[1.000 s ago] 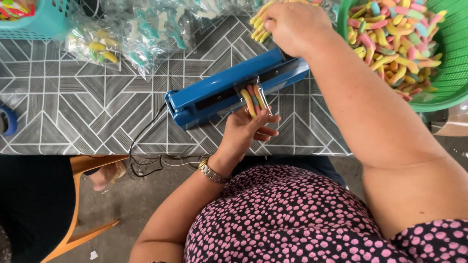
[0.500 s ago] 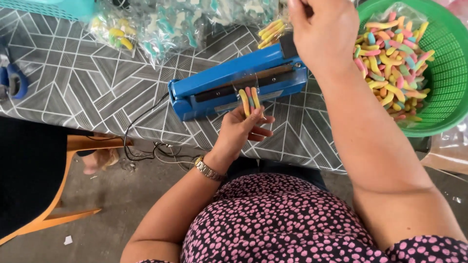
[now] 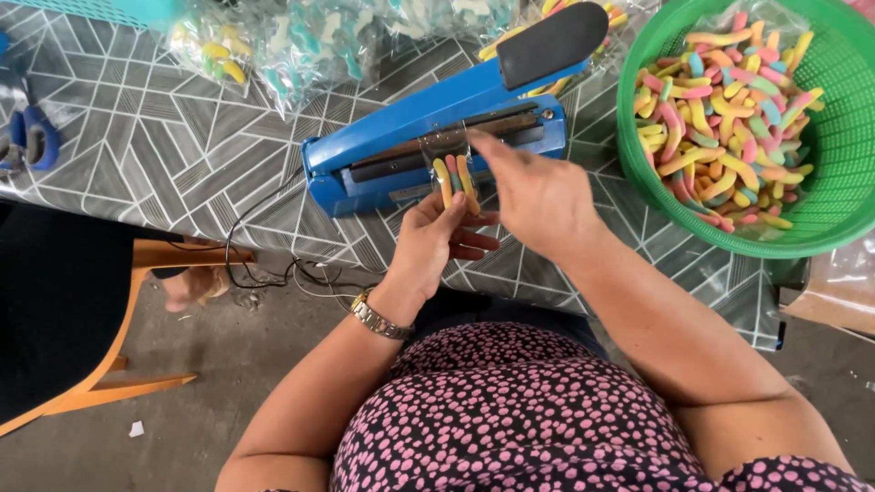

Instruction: The person places gummy worm candies into small plastic bags and seals the bags using a blue heat sealer.

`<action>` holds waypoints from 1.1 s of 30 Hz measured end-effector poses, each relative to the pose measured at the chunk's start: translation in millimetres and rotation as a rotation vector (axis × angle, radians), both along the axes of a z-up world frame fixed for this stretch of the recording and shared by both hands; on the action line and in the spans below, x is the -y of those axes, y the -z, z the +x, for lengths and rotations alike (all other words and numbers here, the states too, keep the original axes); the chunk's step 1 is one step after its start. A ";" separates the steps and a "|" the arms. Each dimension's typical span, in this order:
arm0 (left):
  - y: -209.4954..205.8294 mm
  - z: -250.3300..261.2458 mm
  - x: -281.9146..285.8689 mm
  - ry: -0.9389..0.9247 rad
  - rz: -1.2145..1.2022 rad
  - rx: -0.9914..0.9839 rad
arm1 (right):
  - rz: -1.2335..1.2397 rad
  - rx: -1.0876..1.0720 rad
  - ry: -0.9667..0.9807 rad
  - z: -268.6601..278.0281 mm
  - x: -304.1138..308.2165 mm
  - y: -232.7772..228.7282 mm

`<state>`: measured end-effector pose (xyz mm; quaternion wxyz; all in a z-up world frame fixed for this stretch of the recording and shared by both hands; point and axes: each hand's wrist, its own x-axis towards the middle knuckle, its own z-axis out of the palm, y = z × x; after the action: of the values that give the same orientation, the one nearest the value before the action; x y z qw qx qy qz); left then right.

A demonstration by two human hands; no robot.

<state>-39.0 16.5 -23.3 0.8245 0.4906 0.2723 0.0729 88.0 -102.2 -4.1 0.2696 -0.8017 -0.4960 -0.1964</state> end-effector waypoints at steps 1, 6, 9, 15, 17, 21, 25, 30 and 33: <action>-1.1 0.1 0.1 -0.017 -0.007 0.004 | -0.113 0.052 0.001 -4.2 -4.5 -5.0; -5.7 -1.1 0.8 -0.049 -0.029 0.009 | -0.656 -0.097 0.075 -8.3 -23.7 -21.4; -4.7 -0.3 -0.4 -0.044 -0.043 0.010 | -0.841 -0.151 0.148 -9.2 -28.3 -13.7; -5.9 -0.7 0.9 -0.048 -0.031 0.030 | -0.605 0.206 0.232 -3.0 -24.8 8.0; -5.7 -0.9 0.8 -0.043 -0.008 0.043 | -0.746 -0.007 0.131 -9.1 -25.0 -14.9; -5.2 -0.8 3.1 -0.065 -0.020 0.045 | -0.888 -0.014 0.131 -1.8 -31.3 5.1; -9.6 -2.0 5.2 -0.097 -0.034 0.053 | -0.871 -0.111 0.164 -12.8 -39.0 -19.7; -10.2 1.7 6.5 -0.112 -0.004 0.059 | -0.854 -0.099 0.084 -15.0 -41.7 -21.5; 5.4 2.5 4.7 -0.112 -0.017 0.064 | -0.837 -0.067 0.077 -17.9 -45.7 -27.0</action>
<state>-36.5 11.8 -28.7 0.8316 0.4648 0.2736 0.1321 70.0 -56.5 22.8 -0.0710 -0.8660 -0.4935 0.0384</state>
